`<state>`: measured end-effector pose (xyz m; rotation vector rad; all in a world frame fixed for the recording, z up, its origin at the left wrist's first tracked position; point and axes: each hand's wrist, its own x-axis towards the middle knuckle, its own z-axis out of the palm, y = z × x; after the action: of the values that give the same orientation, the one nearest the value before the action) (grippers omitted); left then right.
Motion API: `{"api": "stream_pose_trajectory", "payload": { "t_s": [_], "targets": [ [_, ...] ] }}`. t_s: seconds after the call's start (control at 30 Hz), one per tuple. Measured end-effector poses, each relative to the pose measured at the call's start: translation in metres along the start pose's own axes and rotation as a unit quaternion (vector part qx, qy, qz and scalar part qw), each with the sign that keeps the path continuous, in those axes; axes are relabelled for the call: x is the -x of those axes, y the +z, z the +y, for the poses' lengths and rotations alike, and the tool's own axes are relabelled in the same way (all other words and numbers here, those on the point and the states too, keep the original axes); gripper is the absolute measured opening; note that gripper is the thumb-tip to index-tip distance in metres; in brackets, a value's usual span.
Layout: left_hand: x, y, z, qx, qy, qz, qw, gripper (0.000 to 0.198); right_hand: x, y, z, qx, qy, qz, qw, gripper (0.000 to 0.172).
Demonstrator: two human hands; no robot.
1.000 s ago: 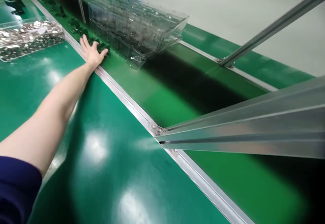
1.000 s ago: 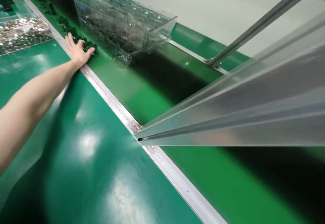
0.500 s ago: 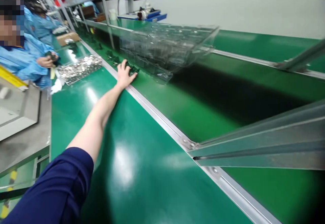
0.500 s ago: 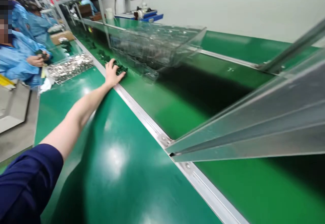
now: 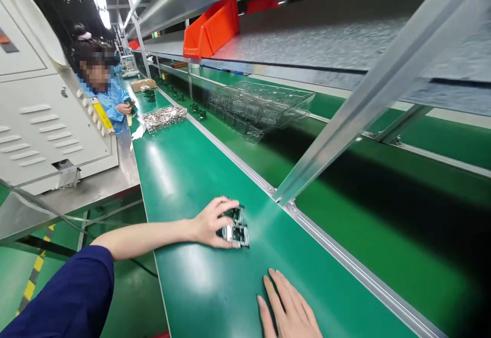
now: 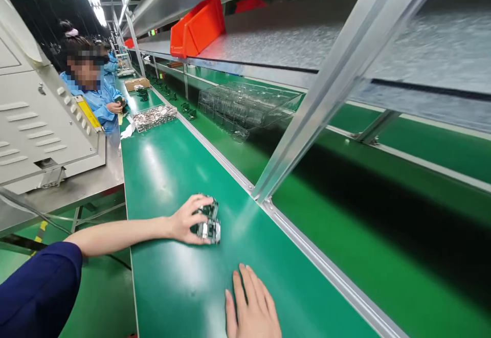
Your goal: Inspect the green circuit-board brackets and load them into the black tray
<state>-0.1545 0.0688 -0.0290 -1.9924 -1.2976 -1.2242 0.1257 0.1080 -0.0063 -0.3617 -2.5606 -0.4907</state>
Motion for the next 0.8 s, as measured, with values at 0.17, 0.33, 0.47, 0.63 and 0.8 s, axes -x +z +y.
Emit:
{"api": "stream_pose_trajectory", "payload": {
  "t_s": [0.17, 0.33, 0.47, 0.63, 0.8],
  "targets": [
    [0.03, -0.031, 0.132, 0.037, -0.081, -0.008, 0.996, 0.045, 0.053, -0.041, -0.074, -0.062, 0.178, -0.029, 0.982, 0.056],
    [0.014, -0.06, 0.257, 0.027, -0.262, -0.185, 0.947, 0.053, 0.097, -0.109, -0.173, -0.137, 0.421, 0.0, 0.897, 0.068],
    [0.001, -0.084, 0.315, 0.039, -0.183, -0.356, 0.916, 0.07, 0.114, -0.137, -0.191, -0.114, 0.522, 0.066, 0.843, 0.073],
    [0.001, -0.099, 0.308, 0.035, -0.105, -0.348, 0.931, 0.074, 0.145, -0.155, -0.182, -0.104, 0.527, 0.102, 0.837, 0.07],
    [-0.003, -0.072, 0.261, 0.242, -0.078, -0.223, 0.941, 0.057, 0.154, -0.155, -0.178, -0.128, 0.504, 0.117, 0.846, 0.062]
  ]
}}
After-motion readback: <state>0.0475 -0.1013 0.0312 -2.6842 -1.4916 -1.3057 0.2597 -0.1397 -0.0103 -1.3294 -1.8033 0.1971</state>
